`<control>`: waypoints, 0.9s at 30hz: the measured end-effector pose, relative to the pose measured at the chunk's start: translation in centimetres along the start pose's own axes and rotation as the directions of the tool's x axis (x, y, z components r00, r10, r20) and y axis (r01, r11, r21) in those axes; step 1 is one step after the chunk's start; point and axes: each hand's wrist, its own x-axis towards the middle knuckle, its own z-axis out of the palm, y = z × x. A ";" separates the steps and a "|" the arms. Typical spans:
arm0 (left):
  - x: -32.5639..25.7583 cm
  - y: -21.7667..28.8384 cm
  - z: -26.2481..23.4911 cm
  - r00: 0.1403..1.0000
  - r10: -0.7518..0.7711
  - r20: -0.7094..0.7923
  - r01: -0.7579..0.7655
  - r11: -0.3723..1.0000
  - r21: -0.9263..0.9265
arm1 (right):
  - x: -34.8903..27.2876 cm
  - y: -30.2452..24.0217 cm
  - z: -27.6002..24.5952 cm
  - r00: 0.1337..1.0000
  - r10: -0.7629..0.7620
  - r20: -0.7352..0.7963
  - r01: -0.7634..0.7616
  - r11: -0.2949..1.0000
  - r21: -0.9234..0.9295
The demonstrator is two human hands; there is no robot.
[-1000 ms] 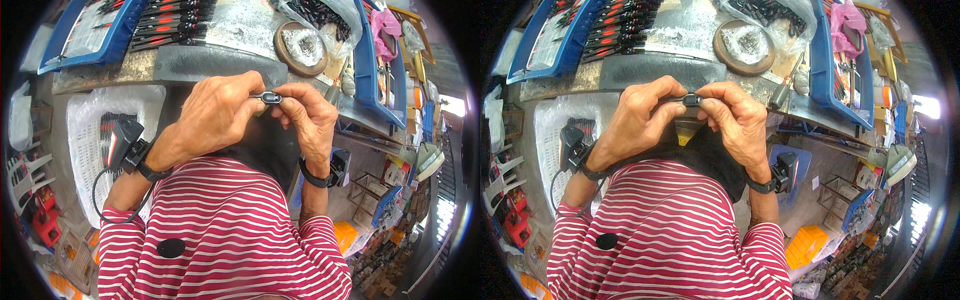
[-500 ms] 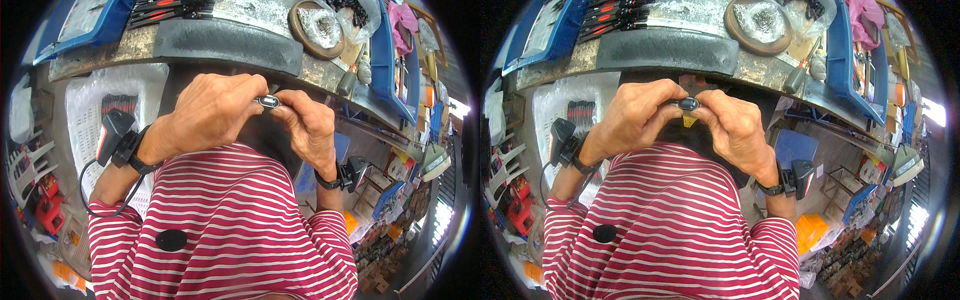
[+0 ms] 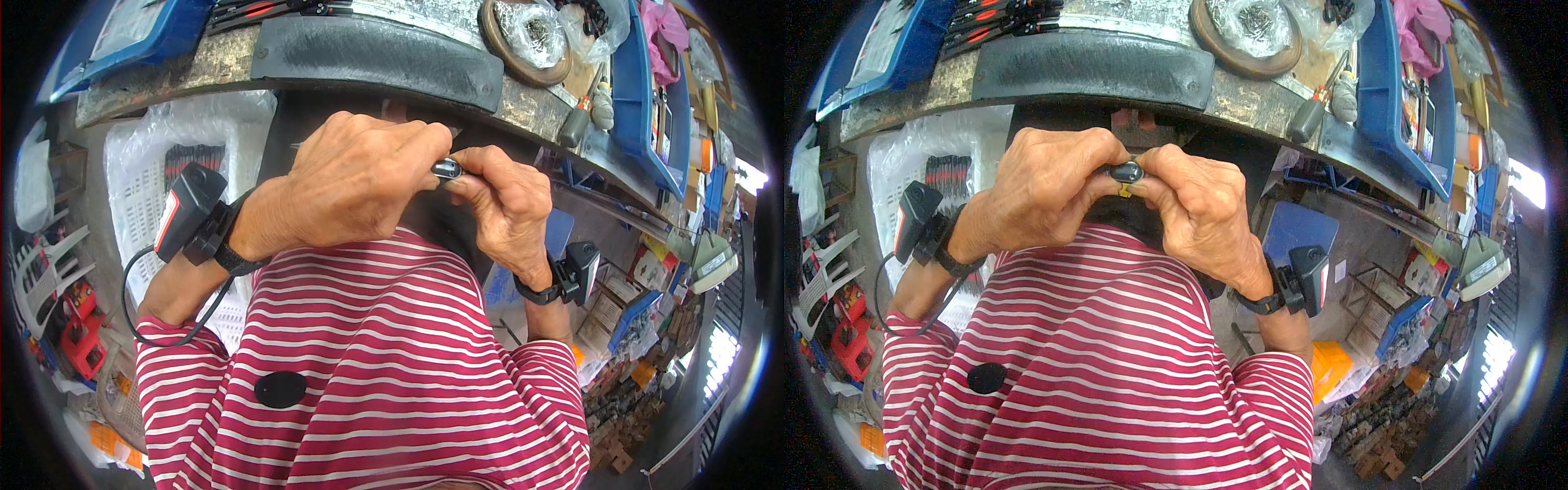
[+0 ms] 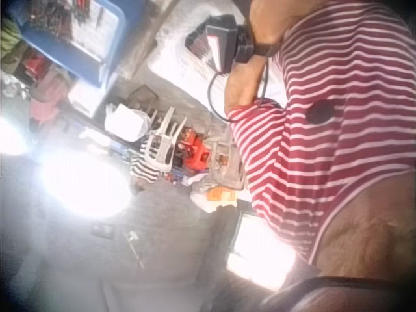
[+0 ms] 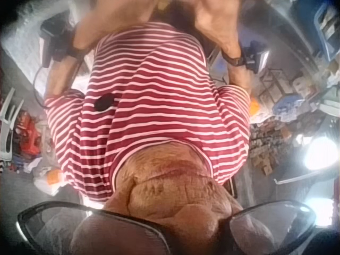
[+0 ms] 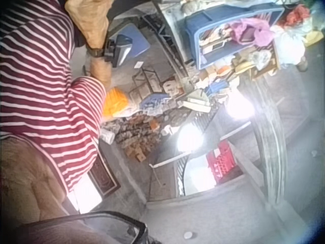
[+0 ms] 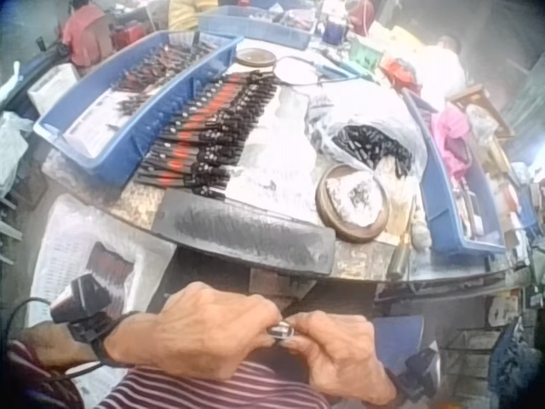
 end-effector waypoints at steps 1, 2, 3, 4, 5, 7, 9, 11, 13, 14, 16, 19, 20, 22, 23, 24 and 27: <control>0.0 0.0 0.0 1.000 0.012 -0.006 -0.012 1.000 0.009 | -0.1 0.0 0.0 1.000 0.000 0.007 0.000 1.000 0.022; -0.1 0.1 0.0 1.000 0.006 0.016 -0.006 1.000 0.011 | -0.1 0.0 0.0 1.000 0.007 0.011 -0.007 0.999 0.034; -0.1 0.1 0.0 0.999 -0.001 0.038 0.000 1.000 0.012 | -0.1 -0.1 0.1 1.000 0.008 0.012 -0.008 0.999 0.041; -0.1 0.2 0.0 0.998 -0.010 0.061 0.010 1.000 0.011 | -0.2 -0.1 0.1 1.000 -0.001 0.004 0.000 0.999 0.047; -0.1 0.2 0.0 0.999 0.001 0.042 -0.002 1.000 0.015 | -0.2 -0.1 0.1 1.000 -0.014 -0.007 0.015 0.999 0.046; 0.0 0.3 0.2 1.000 0.015 0.008 -0.015 1.000 0.020 | -0.3 -0.1 0.3 0.998 -0.033 -0.049 0.035 0.999 0.037; 0.1 0.3 0.3 0.999 0.034 -0.013 -0.034 0.999 0.024 | -0.5 -0.2 0.6 0.993 -0.046 -0.112 0.048 0.999 0.014; 0.1 0.3 0.3 0.999 0.039 -0.023 -0.038 0.999 0.029 | -0.6 -0.3 1.0 0.991 -0.034 -0.130 0.041 0.998 0.054; -0.1 0.3 0.3 1.000 0.029 -0.013 -0.028 0.999 0.030 | -0.7 -0.2 1.1 0.992 -0.038 -0.117 0.046 0.997 0.063; -0.2 0.3 0.2 1.000 0.028 0.002 -0.028 0.999 0.033 | -0.7 -0.2 1.1 0.994 -0.049 -0.094 0.054 0.997 0.056; -0.3 0.1 0.0 0.999 0.018 0.045 -0.020 0.999 0.041 | -0.5 0.0 0.9 0.998 -0.051 -0.038 0.053 0.998 0.045; -0.1 -0.2 0.0 0.999 0.030 0.015 -0.031 0.997 0.064 | 0.0 0.4 0.7 1.000 -0.024 -0.003 0.024 0.996 0.082; 0.0 -0.4 -0.1 1.000 0.017 0.000 -0.017 0.999 0.041 | 0.1 0.4 0.6 1.000 -0.015 -0.017 0.016 0.996 0.084; 0.2 -0.5 -0.3 1.000 -0.016 -0.023 0.016 1.000 -0.006 | 0.4 0.5 0.7 1.000 0.022 -0.019 -0.020 0.995 0.103; 0.3 -0.7 -0.5 0.999 -0.007 -0.036 0.007 1.000 -0.002 | 0.6 0.6 0.7 0.999 0.042 -0.015 -0.040 0.994 0.099; 0.4 -0.8 -0.6 0.999 0.000 -0.050 0.001 1.000 0.002 | 0.6 0.5 0.5 0.992 0.123 0.025 -0.125 0.983 0.132; 0.7 -1.1 -0.9 0.998 0.013 -0.066 -0.012 1.000 0.028 | 1.0 0.7 0.5 0.996 0.087 -0.034 -0.080 0.983 0.165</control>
